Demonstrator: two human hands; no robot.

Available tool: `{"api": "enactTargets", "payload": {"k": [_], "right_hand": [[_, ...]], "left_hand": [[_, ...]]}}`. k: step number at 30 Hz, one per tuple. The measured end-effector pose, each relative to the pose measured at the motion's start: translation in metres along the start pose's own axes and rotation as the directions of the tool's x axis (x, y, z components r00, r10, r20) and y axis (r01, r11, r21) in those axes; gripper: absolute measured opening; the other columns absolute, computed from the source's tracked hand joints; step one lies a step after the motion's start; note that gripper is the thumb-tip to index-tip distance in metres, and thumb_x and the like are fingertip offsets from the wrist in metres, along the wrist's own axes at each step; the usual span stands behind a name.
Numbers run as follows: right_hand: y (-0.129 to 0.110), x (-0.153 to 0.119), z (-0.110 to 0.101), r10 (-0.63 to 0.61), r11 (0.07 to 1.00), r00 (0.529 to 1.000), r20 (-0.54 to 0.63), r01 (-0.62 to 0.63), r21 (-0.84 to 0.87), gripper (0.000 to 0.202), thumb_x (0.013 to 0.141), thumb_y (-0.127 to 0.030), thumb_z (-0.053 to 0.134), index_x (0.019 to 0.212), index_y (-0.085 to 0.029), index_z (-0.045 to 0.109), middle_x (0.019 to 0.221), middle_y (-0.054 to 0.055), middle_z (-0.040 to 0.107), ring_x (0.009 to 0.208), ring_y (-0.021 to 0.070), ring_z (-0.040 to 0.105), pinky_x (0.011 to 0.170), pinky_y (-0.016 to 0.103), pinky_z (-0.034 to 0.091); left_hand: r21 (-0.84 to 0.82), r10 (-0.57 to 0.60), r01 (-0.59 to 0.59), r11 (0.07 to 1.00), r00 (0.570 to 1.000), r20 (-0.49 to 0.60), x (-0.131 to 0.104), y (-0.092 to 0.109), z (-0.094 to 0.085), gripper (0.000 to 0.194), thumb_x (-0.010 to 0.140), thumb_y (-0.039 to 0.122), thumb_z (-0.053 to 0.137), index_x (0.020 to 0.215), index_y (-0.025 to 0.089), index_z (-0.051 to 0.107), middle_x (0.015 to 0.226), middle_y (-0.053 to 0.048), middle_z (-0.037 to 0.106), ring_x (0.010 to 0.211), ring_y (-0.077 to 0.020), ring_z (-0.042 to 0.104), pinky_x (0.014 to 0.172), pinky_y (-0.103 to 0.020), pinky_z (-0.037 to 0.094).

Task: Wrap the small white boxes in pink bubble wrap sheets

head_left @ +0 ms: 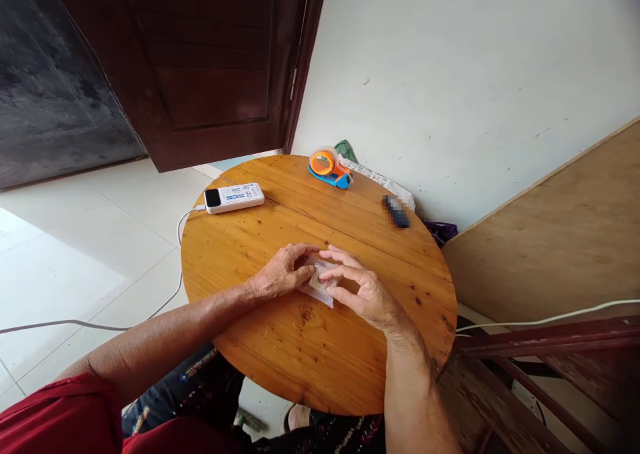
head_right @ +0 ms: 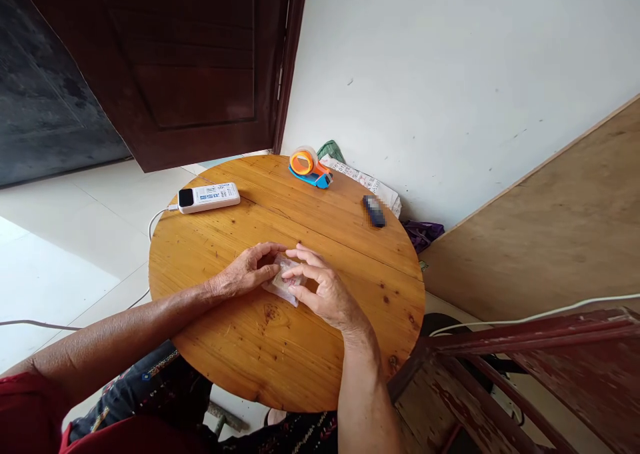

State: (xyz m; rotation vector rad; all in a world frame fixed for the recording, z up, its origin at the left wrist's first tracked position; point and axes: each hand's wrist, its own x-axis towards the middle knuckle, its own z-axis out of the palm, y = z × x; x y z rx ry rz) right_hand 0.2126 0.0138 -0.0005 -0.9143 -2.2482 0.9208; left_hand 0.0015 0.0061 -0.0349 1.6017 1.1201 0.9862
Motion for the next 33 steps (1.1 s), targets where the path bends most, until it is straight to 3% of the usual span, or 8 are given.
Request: {"api": "enactTargets", "payload": {"k": [3,6,12,17,21,27,30,33], "right_hand": [[0.003,0.0,0.002,-0.006,1.0,0.992,-0.128,0.009,0.024,0.017,0.086,-0.029,0.065,0.102,-0.027,0.068,0.137,0.006,0.059,0.136,0.0261,0.045,0.115,0.048,0.033],[0.012,-0.004,-0.003,0.046,0.996,0.973,-0.228,-0.028,0.084,0.037,0.085,-0.032,0.066,0.121,-0.028,0.058,0.137,0.008,0.058,0.132,0.0263,0.049,0.111,0.047,0.037],[0.024,-0.006,-0.002,0.301,0.944,0.944,-0.134,-0.275,0.185,0.065,0.082,-0.043,0.066,0.14,-0.023,0.044,0.128,0.012,0.062,0.116,0.0257,0.061,0.098,0.043,0.048],[0.022,0.004,0.012,0.336,0.936,0.915,-0.224,-0.298,0.187,0.057,0.085,-0.042,0.061,0.135,-0.019,0.048,0.1,0.006,0.07,0.09,0.0203,0.067,0.082,0.035,0.053],[0.019,0.009,0.016,0.287,0.958,0.874,-0.393,-0.249,0.145,0.039,0.084,-0.037,0.061,0.117,-0.018,0.059,0.078,0.001,0.069,0.071,0.017,0.063,0.072,0.032,0.051],[0.017,0.011,0.015,0.255,0.965,0.728,-0.636,-0.149,0.215,0.033,0.083,-0.038,0.063,0.111,-0.019,0.059,0.08,0.003,0.07,0.072,0.0173,0.063,0.069,0.031,0.051],[0.018,0.011,0.013,0.26,0.965,0.676,-0.69,-0.165,0.202,0.032,0.083,-0.038,0.062,0.109,-0.019,0.06,0.08,0.003,0.069,0.072,0.0175,0.063,0.07,0.032,0.052],[0.02,0.011,0.012,0.252,0.968,0.651,-0.716,-0.183,0.175,0.03,0.084,-0.039,0.061,0.106,-0.019,0.062,0.081,0.004,0.07,0.072,0.0179,0.063,0.069,0.032,0.053]], "left_hand": [[-0.004,0.016,-0.016,1.0,1.0,0.003,0.0,0.0,0.0,0.042,0.082,0.023,0.057,0.123,0.015,0.061,0.092,-0.005,0.062,0.084,-0.018,0.056,0.078,-0.031,0.048],[-0.048,-0.003,0.003,0.999,1.0,-0.007,-0.001,-0.003,0.001,0.043,0.081,0.024,0.058,0.123,0.015,0.061,0.096,-0.006,0.062,0.088,-0.019,0.056,0.082,-0.031,0.048],[-0.153,-0.019,0.026,0.988,0.999,0.044,-0.002,-0.001,0.002,0.047,0.081,0.027,0.059,0.126,0.013,0.057,0.099,-0.007,0.064,0.087,-0.0184,0.058,0.079,-0.031,0.049],[-0.258,-0.03,0.05,0.965,0.996,0.083,-0.002,-0.005,0.004,0.054,0.077,0.026,0.061,0.129,0.012,0.052,0.102,-0.007,0.061,0.088,-0.0181,0.059,0.079,-0.031,0.049],[-0.442,0.032,0.014,0.897,0.995,0.097,0.0,-0.011,0.007,0.069,0.072,0.025,0.069,0.136,0.018,0.044,0.109,-0.007,0.057,0.091,-0.017,0.059,0.08,-0.03,0.049],[-0.537,0.13,-0.003,0.844,0.972,0.198,-0.003,-0.005,0.003,0.076,0.072,0.024,0.074,0.14,0.027,0.04,0.131,-0.011,0.05,0.105,-0.0216,0.059,0.087,-0.035,0.05],[-0.521,0.095,0.034,0.853,0.971,0.219,-0.007,0.0,0.0,0.073,0.073,0.026,0.073,0.139,0.029,0.043,0.124,-0.009,0.054,0.1,-0.0209,0.06,0.081,-0.033,0.051],[-0.441,0.015,0.126,0.889,0.953,0.302,-0.009,0.005,-0.002,0.055,0.073,0.029,0.071,0.126,0.024,0.057,0.115,-0.007,0.059,0.087,-0.0178,0.06,0.07,-0.028,0.049]]}}
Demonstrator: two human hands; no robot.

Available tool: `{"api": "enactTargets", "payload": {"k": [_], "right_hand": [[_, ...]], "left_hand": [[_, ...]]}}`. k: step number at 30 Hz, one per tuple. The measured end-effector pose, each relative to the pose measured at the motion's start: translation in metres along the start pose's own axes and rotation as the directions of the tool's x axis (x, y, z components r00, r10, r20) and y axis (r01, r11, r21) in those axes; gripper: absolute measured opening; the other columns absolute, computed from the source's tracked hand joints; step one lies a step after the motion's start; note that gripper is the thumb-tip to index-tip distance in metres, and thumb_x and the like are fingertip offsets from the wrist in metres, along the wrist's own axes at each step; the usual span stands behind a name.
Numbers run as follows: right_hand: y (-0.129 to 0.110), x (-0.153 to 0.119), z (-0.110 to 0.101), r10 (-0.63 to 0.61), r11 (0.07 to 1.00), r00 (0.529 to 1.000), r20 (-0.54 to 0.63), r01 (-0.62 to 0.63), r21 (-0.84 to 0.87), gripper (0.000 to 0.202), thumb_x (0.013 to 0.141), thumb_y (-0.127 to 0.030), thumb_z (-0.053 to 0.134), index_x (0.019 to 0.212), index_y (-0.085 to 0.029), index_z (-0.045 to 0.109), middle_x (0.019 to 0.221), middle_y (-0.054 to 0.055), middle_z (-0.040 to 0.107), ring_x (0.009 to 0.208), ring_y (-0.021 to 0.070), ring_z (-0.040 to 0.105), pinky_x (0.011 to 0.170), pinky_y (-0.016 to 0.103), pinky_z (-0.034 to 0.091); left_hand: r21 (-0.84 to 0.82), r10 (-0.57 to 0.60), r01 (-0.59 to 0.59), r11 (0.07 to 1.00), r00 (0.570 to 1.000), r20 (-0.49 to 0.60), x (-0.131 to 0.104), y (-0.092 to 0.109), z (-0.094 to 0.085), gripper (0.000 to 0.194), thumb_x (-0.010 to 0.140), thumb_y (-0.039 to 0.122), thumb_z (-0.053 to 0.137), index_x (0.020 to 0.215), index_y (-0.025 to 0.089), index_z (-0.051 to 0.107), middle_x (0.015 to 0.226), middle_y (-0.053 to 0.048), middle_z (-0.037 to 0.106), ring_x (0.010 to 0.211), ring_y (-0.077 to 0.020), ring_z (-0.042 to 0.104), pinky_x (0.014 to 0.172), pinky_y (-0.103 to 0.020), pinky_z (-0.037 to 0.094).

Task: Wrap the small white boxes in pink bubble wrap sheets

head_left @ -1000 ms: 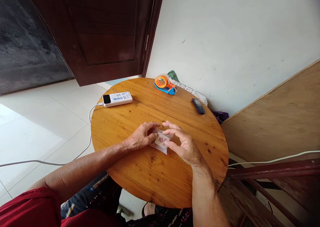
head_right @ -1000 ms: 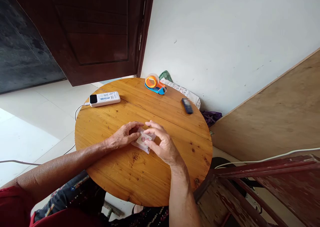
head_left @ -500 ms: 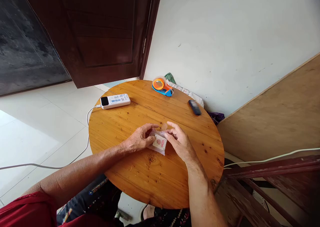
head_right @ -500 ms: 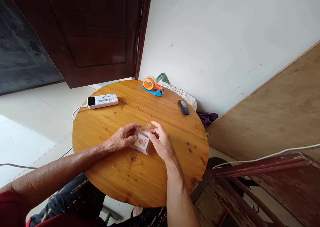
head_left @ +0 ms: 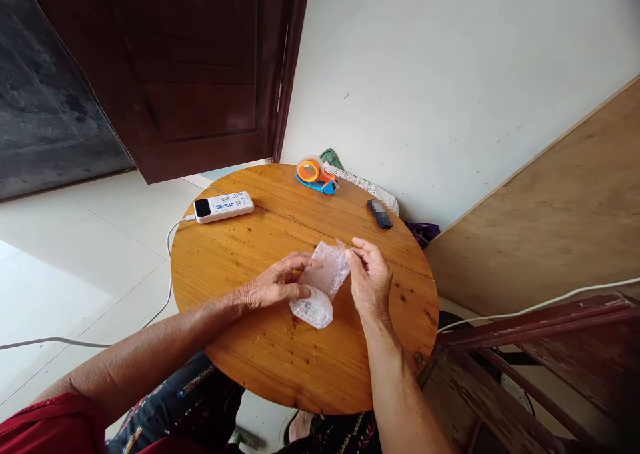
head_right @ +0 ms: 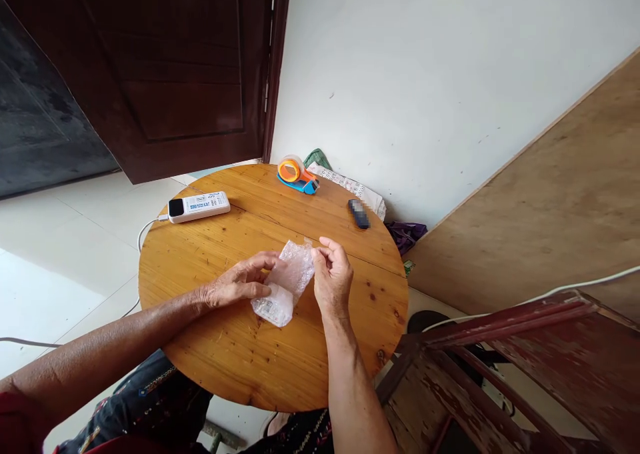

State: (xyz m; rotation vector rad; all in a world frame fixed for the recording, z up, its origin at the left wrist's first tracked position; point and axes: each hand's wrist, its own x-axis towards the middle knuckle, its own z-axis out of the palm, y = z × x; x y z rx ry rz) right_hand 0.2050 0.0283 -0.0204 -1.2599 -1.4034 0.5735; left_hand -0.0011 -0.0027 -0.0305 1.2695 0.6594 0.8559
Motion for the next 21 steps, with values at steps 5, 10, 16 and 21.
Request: {"api": "enactTargets", "payload": {"k": [5,10,16,21], "right_hand": [[-0.003,-0.001,-0.003,-0.077,0.992,0.989,-0.123,0.064,-0.106,0.028,0.085,-0.04,0.059,0.101,-0.019,0.064,0.086,0.006,0.07,0.075,0.0186,0.063,0.071,0.032,0.051],[-0.017,-0.01,-0.005,-0.104,0.974,0.993,0.051,0.112,-0.198,0.027,0.088,-0.046,0.054,0.076,-0.022,0.059,0.063,-0.001,0.057,0.056,0.0148,0.052,0.056,0.028,0.043],[-0.018,-0.015,0.005,-0.013,0.94,0.953,0.303,0.115,-0.32,0.033,0.079,-0.056,0.064,0.079,-0.025,0.052,0.056,-0.006,0.053,0.05,0.0141,0.049,0.053,0.026,0.038],[-0.009,-0.009,0.003,0.014,0.949,0.968,0.252,0.067,-0.31,0.027,0.082,-0.049,0.055,0.073,-0.024,0.057,0.057,-0.003,0.054,0.054,0.0157,0.05,0.055,0.027,0.037]], "left_hand": [[-0.057,-0.081,0.081,0.995,0.997,-0.006,0.003,0.006,0.004,0.054,0.07,0.028,0.07,0.122,0.017,0.061,0.105,-0.007,0.068,0.095,-0.0226,0.061,0.083,-0.034,0.047],[-0.087,-0.036,0.029,0.996,0.996,-0.082,0.005,0.006,0.003,0.065,0.066,0.024,0.068,0.129,0.015,0.058,0.116,-0.009,0.067,0.107,-0.0266,0.058,0.091,-0.037,0.045],[-0.016,0.007,-0.008,1.0,0.998,-0.056,0.004,0.004,-0.001,0.071,0.068,0.027,0.063,0.137,0.017,0.053,0.113,-0.008,0.067,0.105,-0.0271,0.057,0.089,-0.038,0.043],[-0.135,0.018,-0.021,0.991,1.0,-0.022,0.005,-0.001,-0.001,0.072,0.066,0.026,0.062,0.137,0.019,0.054,0.118,-0.008,0.067,0.109,-0.0291,0.057,0.091,-0.04,0.043]]}}
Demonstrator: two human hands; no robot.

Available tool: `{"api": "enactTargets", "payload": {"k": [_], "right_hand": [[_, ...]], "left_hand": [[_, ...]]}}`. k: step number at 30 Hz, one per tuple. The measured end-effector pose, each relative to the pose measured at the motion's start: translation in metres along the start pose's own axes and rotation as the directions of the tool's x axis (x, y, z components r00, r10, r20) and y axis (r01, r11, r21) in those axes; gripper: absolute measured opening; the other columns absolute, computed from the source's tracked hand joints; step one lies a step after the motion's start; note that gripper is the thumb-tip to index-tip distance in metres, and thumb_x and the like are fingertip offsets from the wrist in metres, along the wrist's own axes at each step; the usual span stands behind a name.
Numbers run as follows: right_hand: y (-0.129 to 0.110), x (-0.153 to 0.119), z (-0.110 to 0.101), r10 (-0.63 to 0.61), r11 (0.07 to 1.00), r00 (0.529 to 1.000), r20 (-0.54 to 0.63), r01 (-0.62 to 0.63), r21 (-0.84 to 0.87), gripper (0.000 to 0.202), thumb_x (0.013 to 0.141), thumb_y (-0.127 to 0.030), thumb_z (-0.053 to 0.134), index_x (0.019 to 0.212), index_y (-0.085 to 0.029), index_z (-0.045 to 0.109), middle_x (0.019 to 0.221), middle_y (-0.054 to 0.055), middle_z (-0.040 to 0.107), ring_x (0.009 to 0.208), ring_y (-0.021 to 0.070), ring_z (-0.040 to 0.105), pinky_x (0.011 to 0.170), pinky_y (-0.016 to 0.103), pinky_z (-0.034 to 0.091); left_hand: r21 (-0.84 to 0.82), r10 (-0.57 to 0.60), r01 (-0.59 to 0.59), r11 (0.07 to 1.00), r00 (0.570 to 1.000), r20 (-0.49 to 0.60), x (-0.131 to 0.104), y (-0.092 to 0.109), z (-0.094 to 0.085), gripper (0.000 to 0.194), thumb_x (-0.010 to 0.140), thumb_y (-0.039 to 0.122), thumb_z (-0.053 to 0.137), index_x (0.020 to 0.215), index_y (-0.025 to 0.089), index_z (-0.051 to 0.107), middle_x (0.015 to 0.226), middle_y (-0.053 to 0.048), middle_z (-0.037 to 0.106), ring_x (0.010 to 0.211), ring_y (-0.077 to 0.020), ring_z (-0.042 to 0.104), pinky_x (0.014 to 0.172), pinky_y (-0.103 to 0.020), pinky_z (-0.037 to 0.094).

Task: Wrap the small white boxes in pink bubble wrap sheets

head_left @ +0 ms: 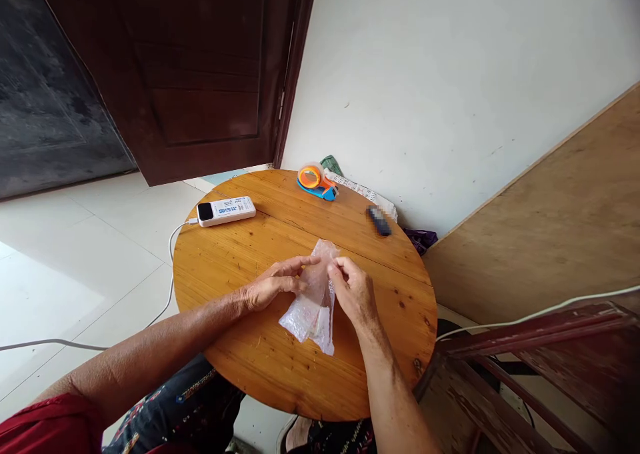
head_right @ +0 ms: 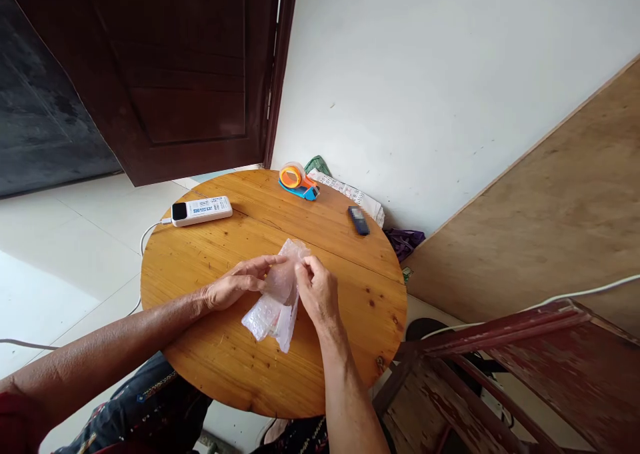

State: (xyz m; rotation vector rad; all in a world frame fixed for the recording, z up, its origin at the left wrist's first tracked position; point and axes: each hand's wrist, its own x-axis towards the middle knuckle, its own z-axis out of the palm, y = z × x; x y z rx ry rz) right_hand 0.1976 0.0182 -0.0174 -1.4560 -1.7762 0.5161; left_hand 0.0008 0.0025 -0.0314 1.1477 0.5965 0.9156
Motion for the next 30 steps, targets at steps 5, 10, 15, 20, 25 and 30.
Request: {"api": "enactTargets", "payload": {"k": [5,10,15,20,25,30], "right_hand": [[0.009,0.006,-0.008,0.19,0.929,0.979,-0.069,-0.156,0.337,0.034,0.079,-0.053,0.057,0.064,-0.022,0.055,0.056,-0.003,0.049,0.053,0.0134,0.044,0.05,0.026,0.035],[0.011,0.01,-0.01,0.363,0.742,0.932,0.001,-0.29,0.605,0.032,0.068,-0.052,0.067,0.064,-0.022,0.055,0.062,-0.001,0.056,0.056,0.0142,0.051,0.046,0.024,0.039],[0.011,0.009,-0.009,0.394,0.759,0.913,0.106,-0.388,0.522,0.041,0.069,-0.059,0.067,0.085,-0.021,0.063,0.079,0.005,0.07,0.068,0.02,0.065,0.048,0.026,0.044],[0.019,0.007,-0.004,0.327,0.907,0.938,0.114,-0.345,0.242,0.055,0.073,-0.049,0.065,0.117,-0.017,0.057,0.08,0.005,0.072,0.071,0.021,0.067,0.06,0.031,0.05],[0.014,0.007,-0.007,0.08,0.991,0.997,-0.008,-0.079,0.108,0.039,0.082,-0.045,0.058,0.11,-0.019,0.066,0.098,0.009,0.072,0.089,0.0235,0.067,0.081,0.038,0.052],[0.0,-0.001,-0.007,-0.231,0.968,0.954,0.193,0.205,0.145,0.043,0.09,-0.057,0.052,0.114,-0.028,0.072,0.149,0.007,0.046,0.137,0.0284,0.043,0.113,0.044,0.035]], "left_hand": [[-0.046,0.064,-0.074,0.996,0.978,-0.197,0.004,0.001,-0.004,0.063,0.065,0.025,0.062,0.127,0.014,0.061,0.123,-0.01,0.065,0.113,-0.028,0.055,0.097,-0.039,0.04],[0.058,0.096,-0.083,0.995,0.949,-0.3,0.007,0.001,-0.01,0.057,0.07,0.029,0.062,0.125,0.014,0.062,0.117,-0.01,0.065,0.109,-0.0267,0.056,0.096,-0.039,0.042],[0.588,0.34,-0.077,0.805,0.873,-0.351,0.0,0.006,-0.007,0.049,0.072,0.045,0.07,0.113,0.018,0.066,0.125,-0.011,0.052,0.11,-0.026,0.053,0.094,-0.039,0.045],[0.781,0.367,0.007,0.625,0.88,-0.302,-0.003,0.006,-0.005,0.051,0.072,0.053,0.07,0.11,0.019,0.062,0.096,-0.004,0.055,0.09,-0.021,0.056,0.083,-0.037,0.048],[0.768,0.297,0.07,0.636,0.897,-0.328,0.002,-0.003,-0.01,0.044,0.072,0.027,0.062,0.115,0.018,0.057,0.079,0.003,0.054,0.07,-0.0142,0.052,0.07,-0.03,0.047],[0.756,0.363,0.015,0.654,0.871,-0.331,0.004,-0.007,-0.013,0.044,0.07,0.012,0.052,0.113,0.018,0.058,0.09,-0.001,0.059,0.079,-0.0152,0.056,0.075,-0.029,0.05]]}}
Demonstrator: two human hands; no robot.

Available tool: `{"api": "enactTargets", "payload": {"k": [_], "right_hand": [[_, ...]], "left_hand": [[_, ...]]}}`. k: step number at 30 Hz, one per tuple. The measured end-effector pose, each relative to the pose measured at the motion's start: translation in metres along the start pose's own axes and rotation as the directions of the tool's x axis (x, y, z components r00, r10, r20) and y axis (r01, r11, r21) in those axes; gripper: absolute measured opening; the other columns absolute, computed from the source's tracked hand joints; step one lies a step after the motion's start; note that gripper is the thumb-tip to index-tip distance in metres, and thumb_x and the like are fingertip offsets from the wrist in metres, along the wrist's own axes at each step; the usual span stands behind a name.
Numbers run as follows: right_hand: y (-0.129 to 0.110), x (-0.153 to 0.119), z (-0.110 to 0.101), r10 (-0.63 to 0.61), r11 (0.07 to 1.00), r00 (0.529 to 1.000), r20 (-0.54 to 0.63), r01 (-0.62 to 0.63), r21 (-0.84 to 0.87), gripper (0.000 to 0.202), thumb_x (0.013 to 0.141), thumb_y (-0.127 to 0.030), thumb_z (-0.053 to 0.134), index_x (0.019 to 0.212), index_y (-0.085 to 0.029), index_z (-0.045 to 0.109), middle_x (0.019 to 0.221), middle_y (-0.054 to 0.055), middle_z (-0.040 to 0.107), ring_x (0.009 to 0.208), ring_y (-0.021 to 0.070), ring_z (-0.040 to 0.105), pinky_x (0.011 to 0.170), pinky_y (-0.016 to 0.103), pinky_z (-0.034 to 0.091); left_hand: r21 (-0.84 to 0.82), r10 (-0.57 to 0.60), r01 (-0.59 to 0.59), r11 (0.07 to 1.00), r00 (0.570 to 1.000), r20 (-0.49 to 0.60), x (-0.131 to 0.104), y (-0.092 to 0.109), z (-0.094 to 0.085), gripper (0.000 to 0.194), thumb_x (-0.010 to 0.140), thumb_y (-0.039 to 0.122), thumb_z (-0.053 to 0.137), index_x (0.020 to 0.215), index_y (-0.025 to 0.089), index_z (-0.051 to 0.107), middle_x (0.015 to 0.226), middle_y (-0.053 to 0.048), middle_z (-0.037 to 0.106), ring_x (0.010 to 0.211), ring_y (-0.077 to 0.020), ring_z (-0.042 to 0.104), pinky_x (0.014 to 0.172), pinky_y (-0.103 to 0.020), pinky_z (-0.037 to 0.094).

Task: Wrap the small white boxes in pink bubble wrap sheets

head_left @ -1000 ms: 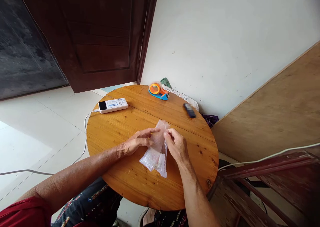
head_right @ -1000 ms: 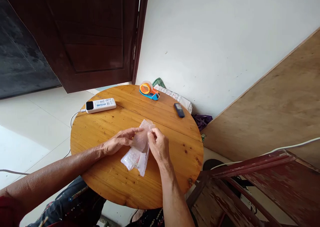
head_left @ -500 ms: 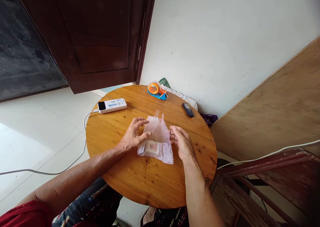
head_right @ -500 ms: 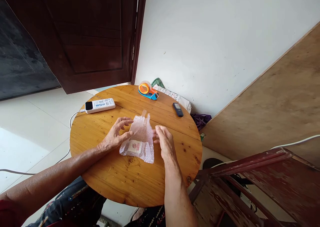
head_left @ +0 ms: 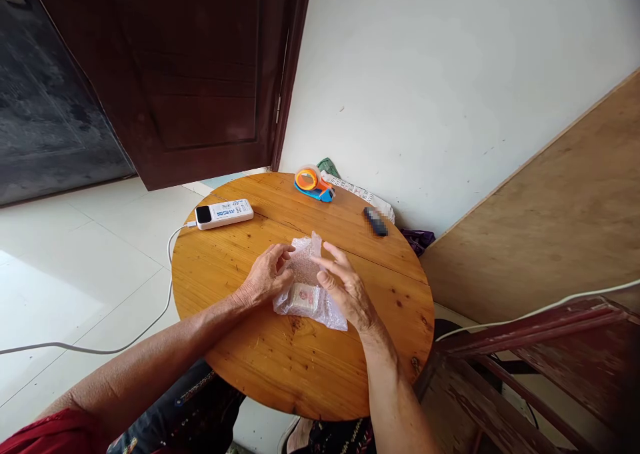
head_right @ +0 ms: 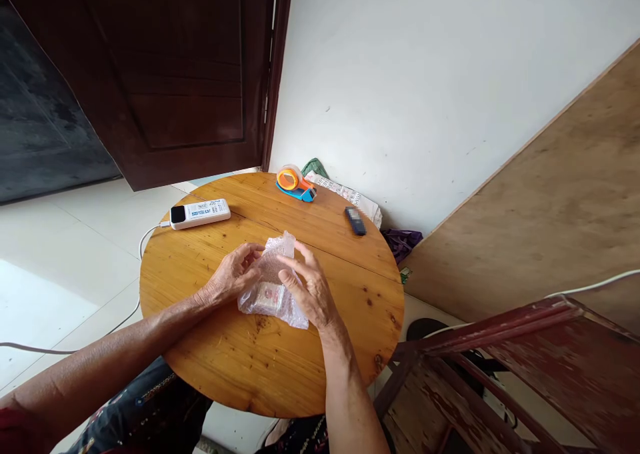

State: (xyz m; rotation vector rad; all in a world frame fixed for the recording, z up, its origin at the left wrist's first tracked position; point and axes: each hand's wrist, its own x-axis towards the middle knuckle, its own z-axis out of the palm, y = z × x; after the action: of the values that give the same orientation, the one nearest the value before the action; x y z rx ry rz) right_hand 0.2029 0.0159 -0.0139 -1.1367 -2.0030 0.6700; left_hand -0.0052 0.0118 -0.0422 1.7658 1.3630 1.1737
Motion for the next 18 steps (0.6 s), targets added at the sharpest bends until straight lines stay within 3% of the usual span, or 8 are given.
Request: {"api": "enactTargets", "payload": {"k": [3,8,11,14,18], "right_hand": [[0.003,-0.002,0.006,0.072,0.995,0.996,0.051,-0.069,-0.067,0.048,0.089,-0.061,0.051,0.11,-0.026,0.075,0.152,0.008,0.041,0.138,0.0306,0.041,0.114,0.046,0.033],[0.015,0.001,0.003,0.172,0.978,0.984,0.034,-0.167,-0.125,0.044,0.092,-0.051,0.045,0.102,-0.021,0.076,0.121,0.013,0.068,0.116,0.0272,0.061,0.1,0.039,0.045],[0.017,0.002,-0.002,0.232,0.955,0.972,-0.036,-0.234,-0.183,0.037,0.088,-0.044,0.05,0.105,-0.021,0.074,0.104,0.009,0.075,0.098,0.0251,0.069,0.086,0.034,0.05],[0.017,0.002,-0.003,0.293,0.922,0.95,-0.108,-0.311,-0.23,0.038,0.085,-0.044,0.051,0.104,-0.019,0.073,0.093,0.007,0.077,0.081,0.0234,0.069,0.074,0.031,0.049],[0.017,0.002,-0.003,0.307,0.91,0.934,-0.181,-0.344,-0.231,0.039,0.084,-0.045,0.049,0.097,-0.019,0.074,0.084,0.006,0.076,0.072,0.0219,0.068,0.068,0.03,0.048]], "left_hand": [[0.049,0.092,-0.091,0.995,0.995,-0.028,-0.001,0.001,0.0,0.041,0.068,0.006,0.048,0.104,0.019,0.061,0.105,-0.005,0.061,0.091,-0.0172,0.059,0.083,-0.032,0.051],[0.096,0.147,-0.141,0.985,0.988,-0.053,-0.001,-0.001,0.001,0.044,0.065,0.0,0.043,0.096,0.019,0.068,0.127,-0.009,0.057,0.121,-0.0221,0.055,0.1,-0.036,0.047],[0.159,0.078,-0.075,0.985,0.997,-0.012,0.002,-0.003,-0.001,0.036,0.067,0.002,0.045,0.086,0.017,0.072,0.12,-0.01,0.064,0.114,-0.0243,0.059,0.101,-0.039,0.047],[0.188,-0.036,0.037,0.981,0.999,-0.008,0.004,-0.001,-0.005,0.04,0.069,0.006,0.05,0.1,0.016,0.074,0.104,-0.009,0.071,0.099,-0.0245,0.064,0.095,-0.039,0.05],[0.102,-0.184,0.193,0.976,0.979,-0.088,0.005,0.004,-0.01,0.048,0.071,0.011,0.052,0.115,0.012,0.07,0.098,-0.009,0.073,0.085,-0.0223,0.066,0.081,-0.033,0.054]]}}
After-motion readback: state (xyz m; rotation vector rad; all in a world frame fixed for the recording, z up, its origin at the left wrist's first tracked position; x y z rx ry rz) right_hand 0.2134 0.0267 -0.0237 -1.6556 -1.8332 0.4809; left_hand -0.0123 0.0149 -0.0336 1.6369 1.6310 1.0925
